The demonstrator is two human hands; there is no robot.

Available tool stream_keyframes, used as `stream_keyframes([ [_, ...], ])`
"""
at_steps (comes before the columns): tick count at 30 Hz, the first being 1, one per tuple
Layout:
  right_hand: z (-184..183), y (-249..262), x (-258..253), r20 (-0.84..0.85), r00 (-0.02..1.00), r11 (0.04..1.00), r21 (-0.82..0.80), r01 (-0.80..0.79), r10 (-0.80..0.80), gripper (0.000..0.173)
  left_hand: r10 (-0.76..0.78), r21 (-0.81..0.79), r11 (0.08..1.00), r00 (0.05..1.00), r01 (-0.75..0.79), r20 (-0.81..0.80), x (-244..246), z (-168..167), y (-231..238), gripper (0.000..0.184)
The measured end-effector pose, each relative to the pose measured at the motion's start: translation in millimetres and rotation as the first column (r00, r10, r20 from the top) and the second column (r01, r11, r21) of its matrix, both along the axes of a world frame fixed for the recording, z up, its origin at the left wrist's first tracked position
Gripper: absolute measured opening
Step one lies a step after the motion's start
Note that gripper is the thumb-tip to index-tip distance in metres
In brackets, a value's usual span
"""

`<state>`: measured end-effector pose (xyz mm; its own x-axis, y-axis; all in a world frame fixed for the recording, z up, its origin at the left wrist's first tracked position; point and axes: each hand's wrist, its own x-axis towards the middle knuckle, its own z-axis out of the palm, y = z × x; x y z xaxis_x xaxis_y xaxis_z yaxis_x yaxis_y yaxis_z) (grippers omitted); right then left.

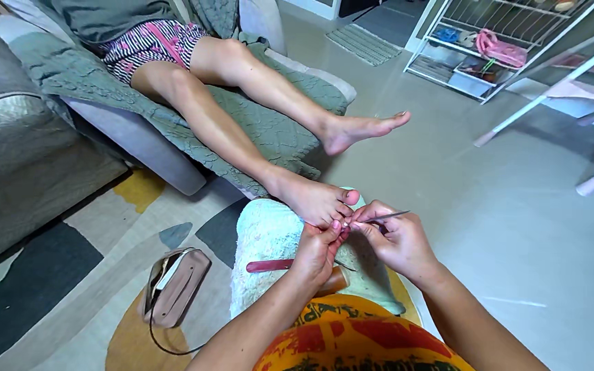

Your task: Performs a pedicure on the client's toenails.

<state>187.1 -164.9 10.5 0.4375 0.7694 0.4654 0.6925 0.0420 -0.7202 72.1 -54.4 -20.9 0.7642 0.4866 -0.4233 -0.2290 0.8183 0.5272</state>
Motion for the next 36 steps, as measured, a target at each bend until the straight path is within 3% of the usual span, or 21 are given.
stream_keyframes([
  [16, 1, 2, -3, 0.237, 0.971, 0.999, -0.037, 0.019, -0.010, 0.014, 0.008, 0.029, 1.000, 1.000, -0.009, 0.008, 2, -1, -1, 0.028],
  [21, 0, 0, 1, 0.190, 0.982, 0.999, -0.046, 0.000, 0.009, 0.012, 0.007, 0.017, 1.000, 1.000, -0.008, 0.019, 2, -1, -1, 0.024],
  [26, 4, -1, 7, -0.052, 0.997, 0.998, 0.038, -0.053, 0.054, 0.007, 0.004, 0.007, 1.000, 1.000, -0.004, -0.002, 1, -1, 0, 0.023],
  [32, -6, 2, 2, 0.016, 1.000, 0.999, 0.033, -0.001, 0.000, 0.007, 0.004, 0.020, 1.000, 1.000, -0.004, 0.013, 2, -4, 0, 0.023],
  [36, -6, -3, -4, -0.030, 0.999, 0.996, 0.089, 0.018, -0.015, 0.007, 0.009, 0.009, 1.000, 1.000, -0.009, 0.020, 2, -3, 0, 0.024],
])
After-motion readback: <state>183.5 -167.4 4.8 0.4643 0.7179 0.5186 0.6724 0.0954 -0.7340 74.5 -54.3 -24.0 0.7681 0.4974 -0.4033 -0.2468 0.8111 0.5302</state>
